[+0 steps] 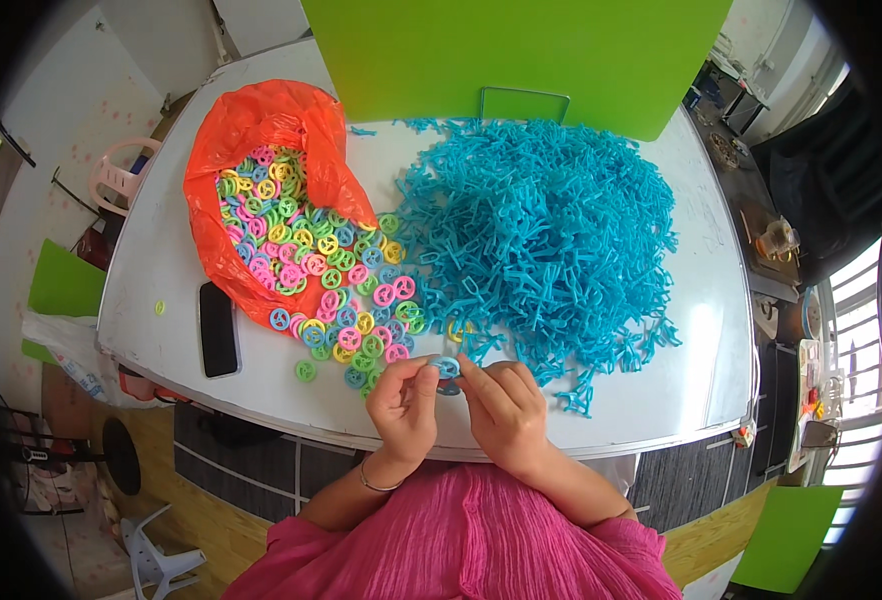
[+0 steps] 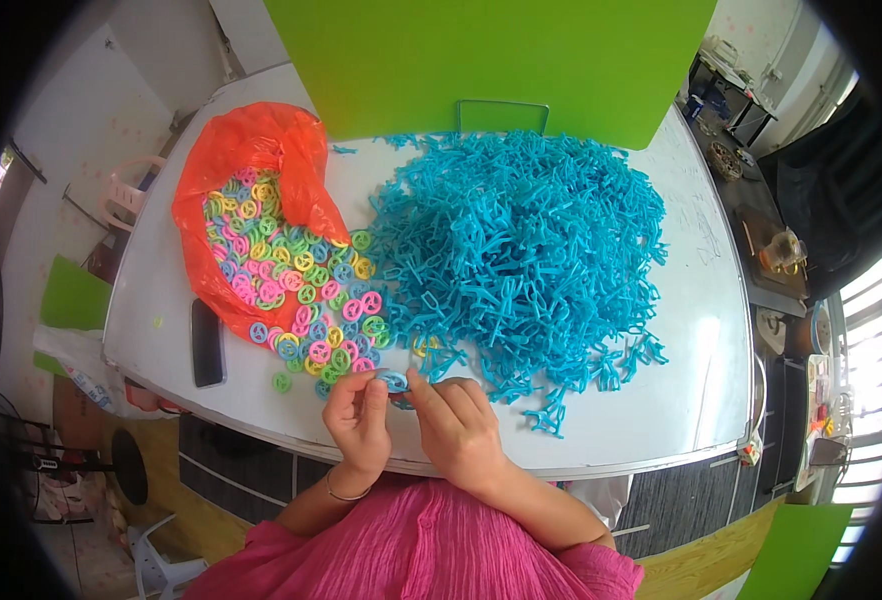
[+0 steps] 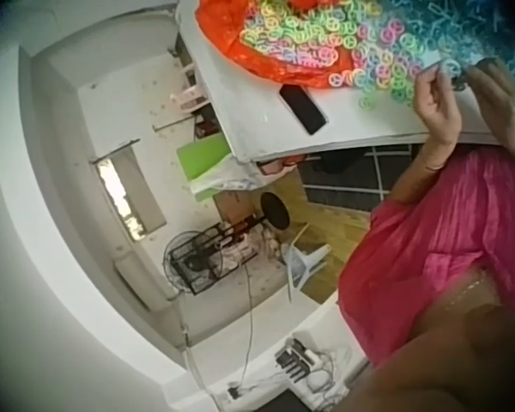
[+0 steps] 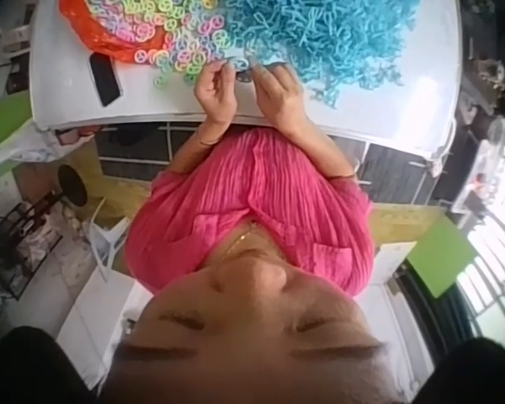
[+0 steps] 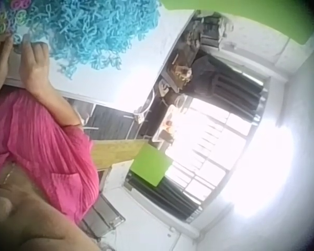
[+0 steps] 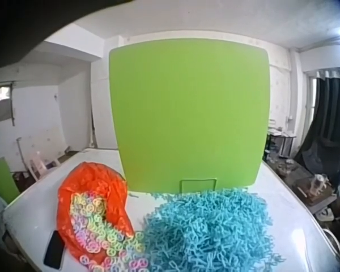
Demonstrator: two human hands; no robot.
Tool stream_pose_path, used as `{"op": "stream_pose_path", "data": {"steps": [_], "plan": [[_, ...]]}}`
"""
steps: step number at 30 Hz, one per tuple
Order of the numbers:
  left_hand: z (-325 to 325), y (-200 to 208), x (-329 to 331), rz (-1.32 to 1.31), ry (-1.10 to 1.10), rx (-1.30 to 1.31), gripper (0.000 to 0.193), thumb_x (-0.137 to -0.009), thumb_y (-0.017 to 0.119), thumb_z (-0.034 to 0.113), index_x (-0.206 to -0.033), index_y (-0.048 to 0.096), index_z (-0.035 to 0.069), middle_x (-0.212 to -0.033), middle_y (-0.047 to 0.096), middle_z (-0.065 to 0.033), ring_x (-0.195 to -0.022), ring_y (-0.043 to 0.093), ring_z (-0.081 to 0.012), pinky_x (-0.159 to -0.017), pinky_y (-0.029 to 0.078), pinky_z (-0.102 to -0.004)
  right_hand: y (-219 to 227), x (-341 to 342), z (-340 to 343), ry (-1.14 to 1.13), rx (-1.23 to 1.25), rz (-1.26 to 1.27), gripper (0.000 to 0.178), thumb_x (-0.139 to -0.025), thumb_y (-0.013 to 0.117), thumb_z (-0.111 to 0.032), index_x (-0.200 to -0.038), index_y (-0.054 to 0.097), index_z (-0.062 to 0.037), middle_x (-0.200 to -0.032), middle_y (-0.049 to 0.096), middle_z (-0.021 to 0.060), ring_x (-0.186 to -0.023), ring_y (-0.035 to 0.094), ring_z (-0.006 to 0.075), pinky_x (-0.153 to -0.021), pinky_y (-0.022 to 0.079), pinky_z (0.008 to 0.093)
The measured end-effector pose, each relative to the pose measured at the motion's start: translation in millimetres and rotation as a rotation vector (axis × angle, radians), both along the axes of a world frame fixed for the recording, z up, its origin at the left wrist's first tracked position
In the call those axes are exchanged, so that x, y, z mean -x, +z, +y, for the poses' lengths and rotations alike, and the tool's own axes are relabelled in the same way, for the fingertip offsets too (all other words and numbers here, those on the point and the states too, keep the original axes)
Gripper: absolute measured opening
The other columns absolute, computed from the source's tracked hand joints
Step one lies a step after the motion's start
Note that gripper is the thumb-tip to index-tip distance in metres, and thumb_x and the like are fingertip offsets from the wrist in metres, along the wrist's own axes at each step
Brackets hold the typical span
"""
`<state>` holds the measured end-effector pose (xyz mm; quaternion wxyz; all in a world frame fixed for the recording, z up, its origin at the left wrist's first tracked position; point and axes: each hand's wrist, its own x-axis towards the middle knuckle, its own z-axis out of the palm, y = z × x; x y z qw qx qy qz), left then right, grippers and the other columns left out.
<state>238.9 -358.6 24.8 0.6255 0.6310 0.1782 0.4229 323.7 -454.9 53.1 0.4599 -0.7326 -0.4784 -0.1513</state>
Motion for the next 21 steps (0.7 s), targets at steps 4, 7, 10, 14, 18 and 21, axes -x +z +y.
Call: {"op": "stream_pose_path", "data": {"steps": [4, 7, 10, 14, 18, 21], "plan": [[5, -4, 3, 0.038, 0.017, -0.139, 0.014, -0.094, 0.055, 0.008, -0.103, 0.057, -0.002, -0.091, 0.063, -0.0066, -0.074, 0.057, -0.0084, -0.066, 0.046, -0.0214, 1, -4, -5, 0.034, 0.047, 0.064, 0.039, -0.068, 0.075, 0.004, -0.106, 0.067, -0.0013, -0.071, 0.056, 0.0046, -0.064, 0.054, 0.02, -0.059, 0.045, 0.0308], [8, 2, 1, 0.052, -0.042, -0.07, 0.018, -0.094, 0.054, 0.006, -0.11, 0.059, -0.002, -0.095, 0.065, -0.0046, -0.079, 0.055, -0.0054, -0.068, 0.044, -0.0189, -3, -6, -5, 0.053, -0.044, 0.003, 0.041, -0.068, 0.075, 0.004, -0.108, 0.067, -0.002, -0.071, 0.056, 0.0045, -0.065, 0.055, 0.0198, -0.059, 0.045, 0.0306], [10, 0, 0, -0.005, -0.213, 0.272, 0.021, -0.097, 0.051, 0.013, -0.11, 0.06, 0.0, -0.1, 0.065, -0.0052, -0.086, 0.056, -0.0062, -0.075, 0.044, -0.0202, -1, -5, -6, 0.02, -0.044, -0.014, 0.045, -0.067, 0.075, 0.005, -0.11, 0.066, -0.002, -0.074, 0.059, 0.0051, -0.067, 0.057, 0.0194, -0.06, 0.045, 0.0301], [11, 3, 0, -0.023, -0.328, 0.284, 0.026, -0.099, 0.047, 0.019, -0.11, 0.06, 0.0, -0.104, 0.065, -0.0064, -0.092, 0.058, -0.0093, -0.081, 0.044, -0.0238, 3, -1, -8, -0.007, -0.037, 0.024, 0.046, -0.066, 0.075, 0.005, -0.111, 0.065, -0.0016, -0.078, 0.061, 0.008, -0.07, 0.059, 0.0207, -0.061, 0.046, 0.0295], [16, 2, 2, 0.118, -0.337, 0.101, 0.031, -0.1, 0.046, 0.025, -0.108, 0.059, -0.001, -0.108, 0.064, -0.0102, -0.097, 0.058, -0.0136, -0.085, 0.043, -0.0266, 0, -3, -23, 0.045, -0.024, 0.561, 0.034, -0.077, 0.072, 0.001, -0.11, 0.064, -0.0001, -0.088, 0.066, 0.0077, -0.075, 0.062, 0.0152, -0.065, 0.049, 0.0271], [16, 7, -2, 0.012, -0.248, 0.39, 0.03, -0.099, 0.047, 0.025, -0.106, 0.058, -0.001, -0.101, 0.063, -0.0106, -0.093, 0.058, -0.0154, -0.083, 0.044, -0.0277, 7, -15, -56, 0.129, -0.074, 1.095, 0.023, -0.082, 0.069, -0.002, -0.104, 0.065, 0.0017, -0.093, 0.067, 0.0064, -0.079, 0.062, 0.0121, -0.068, 0.05, 0.0264]]}}
